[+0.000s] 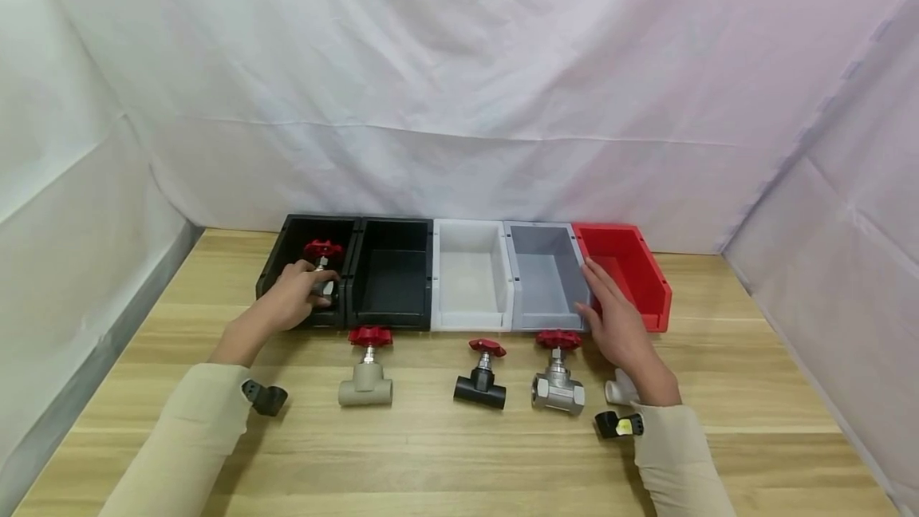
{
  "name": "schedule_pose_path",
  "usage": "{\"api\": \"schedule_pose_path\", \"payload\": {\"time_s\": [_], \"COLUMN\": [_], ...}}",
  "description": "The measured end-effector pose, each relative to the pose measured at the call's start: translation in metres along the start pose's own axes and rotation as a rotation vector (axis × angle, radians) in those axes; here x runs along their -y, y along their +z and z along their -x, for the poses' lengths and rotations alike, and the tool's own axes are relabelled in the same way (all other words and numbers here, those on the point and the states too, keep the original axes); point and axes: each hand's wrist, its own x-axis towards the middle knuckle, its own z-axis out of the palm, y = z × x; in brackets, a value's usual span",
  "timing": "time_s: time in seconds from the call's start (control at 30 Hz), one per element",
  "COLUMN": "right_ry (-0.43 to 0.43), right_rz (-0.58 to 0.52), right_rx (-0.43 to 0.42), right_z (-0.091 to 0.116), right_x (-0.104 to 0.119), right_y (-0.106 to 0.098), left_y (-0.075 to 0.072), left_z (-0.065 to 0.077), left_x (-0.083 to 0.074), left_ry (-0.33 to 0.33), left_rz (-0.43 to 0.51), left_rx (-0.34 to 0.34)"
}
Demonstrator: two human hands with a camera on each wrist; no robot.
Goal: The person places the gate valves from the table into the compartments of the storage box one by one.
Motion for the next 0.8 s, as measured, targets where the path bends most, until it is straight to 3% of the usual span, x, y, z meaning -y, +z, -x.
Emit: {"api": "schedule_pose_path", "payload": {"time_s": [0.8], "right_ry": [0.002], "right_rz": [0.004], "right_rx": [0.009], "right_z": [0.0], "right_x": [0.0016], "right_y": [-0.0006], "left_y": [-0.0004], "left_z": [0.0024], "left_x": [-0.0018], "left_ry": [-0.004], "left_rz": [0.032], "left_rx": [-0.023]}}
